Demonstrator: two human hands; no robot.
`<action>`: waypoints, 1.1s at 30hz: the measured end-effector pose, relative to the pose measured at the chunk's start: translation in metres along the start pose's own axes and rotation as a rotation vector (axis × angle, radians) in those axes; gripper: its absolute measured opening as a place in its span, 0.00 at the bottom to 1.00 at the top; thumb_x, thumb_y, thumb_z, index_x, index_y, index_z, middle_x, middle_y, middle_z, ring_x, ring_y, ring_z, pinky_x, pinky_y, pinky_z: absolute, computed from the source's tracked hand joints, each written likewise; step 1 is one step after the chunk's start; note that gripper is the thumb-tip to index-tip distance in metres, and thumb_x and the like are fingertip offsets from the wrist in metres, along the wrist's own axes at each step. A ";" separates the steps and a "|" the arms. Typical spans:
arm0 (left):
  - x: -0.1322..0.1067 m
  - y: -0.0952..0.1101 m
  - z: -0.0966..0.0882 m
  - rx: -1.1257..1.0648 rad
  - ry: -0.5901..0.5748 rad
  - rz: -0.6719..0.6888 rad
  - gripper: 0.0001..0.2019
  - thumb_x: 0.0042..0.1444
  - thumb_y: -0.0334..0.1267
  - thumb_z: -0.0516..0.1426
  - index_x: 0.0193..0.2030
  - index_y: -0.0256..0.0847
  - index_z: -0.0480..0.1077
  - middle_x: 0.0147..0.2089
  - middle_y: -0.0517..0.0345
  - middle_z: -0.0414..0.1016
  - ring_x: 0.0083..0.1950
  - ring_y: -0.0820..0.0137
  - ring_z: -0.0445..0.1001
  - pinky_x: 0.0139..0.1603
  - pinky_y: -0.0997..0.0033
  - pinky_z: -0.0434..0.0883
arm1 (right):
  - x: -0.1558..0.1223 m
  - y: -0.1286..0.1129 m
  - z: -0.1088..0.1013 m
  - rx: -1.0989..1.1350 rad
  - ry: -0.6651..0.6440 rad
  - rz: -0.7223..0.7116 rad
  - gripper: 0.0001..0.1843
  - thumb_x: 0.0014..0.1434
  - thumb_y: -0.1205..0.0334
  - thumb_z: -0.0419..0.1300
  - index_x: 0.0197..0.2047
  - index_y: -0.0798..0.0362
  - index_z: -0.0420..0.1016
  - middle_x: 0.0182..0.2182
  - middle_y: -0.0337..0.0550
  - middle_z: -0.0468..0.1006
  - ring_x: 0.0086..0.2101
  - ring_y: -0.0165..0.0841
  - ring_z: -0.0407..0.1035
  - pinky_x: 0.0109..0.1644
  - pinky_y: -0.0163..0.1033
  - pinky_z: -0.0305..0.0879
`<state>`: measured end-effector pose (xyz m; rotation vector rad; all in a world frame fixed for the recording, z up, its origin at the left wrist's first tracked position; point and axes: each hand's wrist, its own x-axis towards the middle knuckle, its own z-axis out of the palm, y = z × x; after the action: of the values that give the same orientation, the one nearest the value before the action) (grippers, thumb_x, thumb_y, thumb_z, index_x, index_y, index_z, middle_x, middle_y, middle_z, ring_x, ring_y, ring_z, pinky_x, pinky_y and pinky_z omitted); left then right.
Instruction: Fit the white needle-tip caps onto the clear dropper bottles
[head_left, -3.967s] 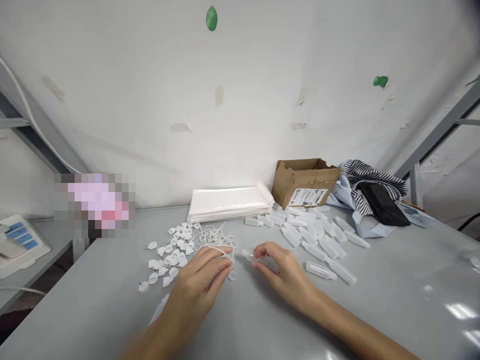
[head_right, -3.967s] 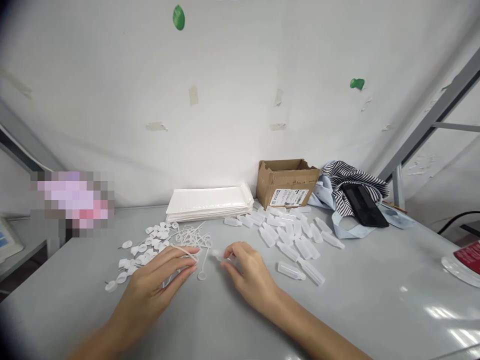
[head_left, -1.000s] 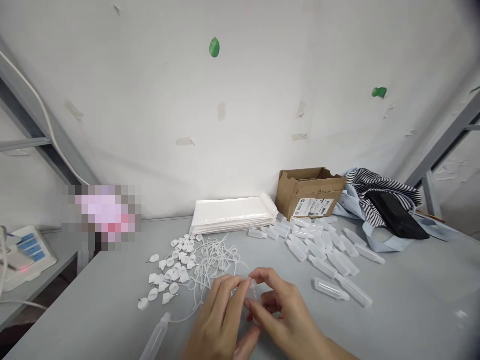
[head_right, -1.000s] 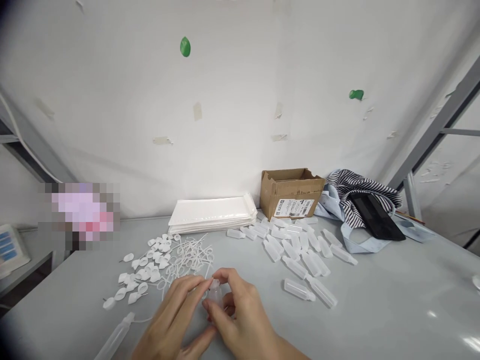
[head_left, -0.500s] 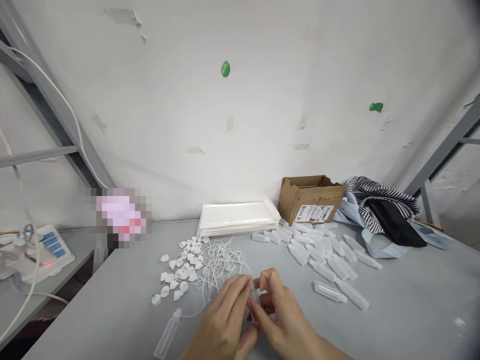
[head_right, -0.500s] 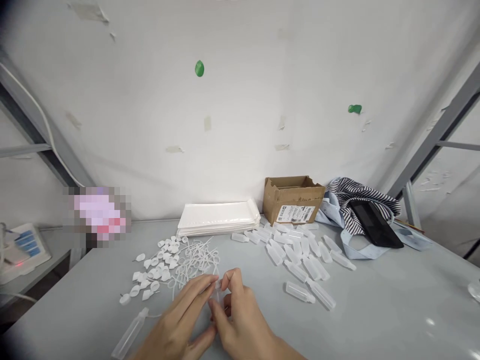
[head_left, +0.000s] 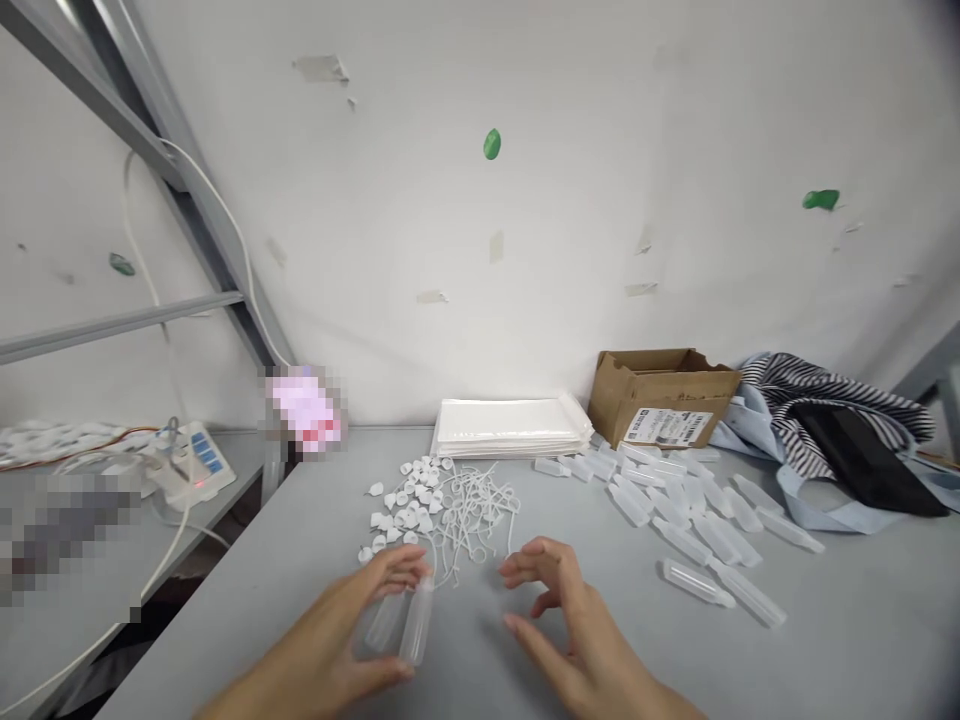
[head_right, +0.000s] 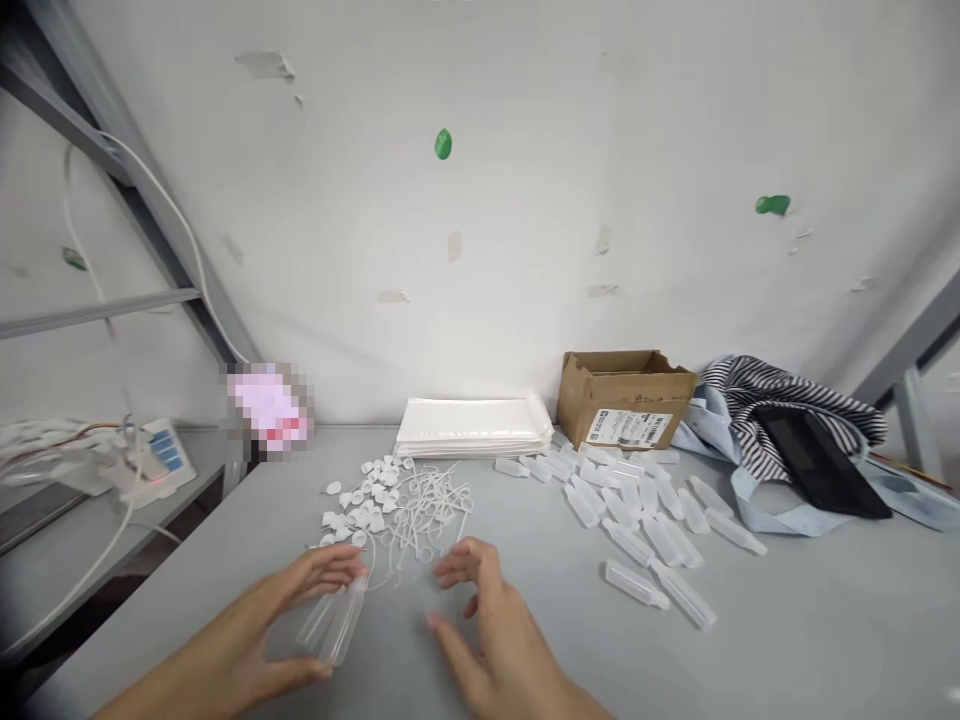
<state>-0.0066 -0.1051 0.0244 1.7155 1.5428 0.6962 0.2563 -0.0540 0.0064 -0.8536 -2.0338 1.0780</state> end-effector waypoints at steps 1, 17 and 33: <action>-0.001 0.003 -0.006 0.012 -0.008 -0.032 0.35 0.46 0.33 0.63 0.62 0.50 0.59 0.59 0.54 0.72 0.61 0.60 0.67 0.63 0.56 0.62 | -0.001 0.002 -0.001 -0.012 0.012 0.014 0.19 0.61 0.67 0.51 0.53 0.49 0.49 0.48 0.52 0.72 0.45 0.36 0.71 0.40 0.41 0.71; 0.001 -0.002 -0.015 0.077 -0.105 -0.071 0.36 0.43 0.27 0.60 0.61 0.53 0.61 0.65 0.57 0.64 0.69 0.58 0.54 0.66 0.49 0.52 | -0.007 0.014 0.011 -0.124 0.153 -0.031 0.20 0.60 0.64 0.52 0.54 0.46 0.53 0.46 0.47 0.75 0.40 0.35 0.71 0.38 0.40 0.71; 0.008 -0.013 -0.003 0.243 0.149 0.169 0.20 0.59 0.42 0.55 0.58 0.52 0.62 0.59 0.56 0.68 0.60 0.61 0.66 0.58 0.61 0.67 | -0.016 0.012 0.002 -0.001 0.053 -0.134 0.13 0.66 0.53 0.50 0.51 0.45 0.67 0.45 0.48 0.75 0.42 0.37 0.71 0.42 0.42 0.72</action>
<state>-0.0153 -0.0961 0.0155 2.0320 1.6529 0.7617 0.2666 -0.0624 -0.0095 -0.7279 -2.0169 0.9702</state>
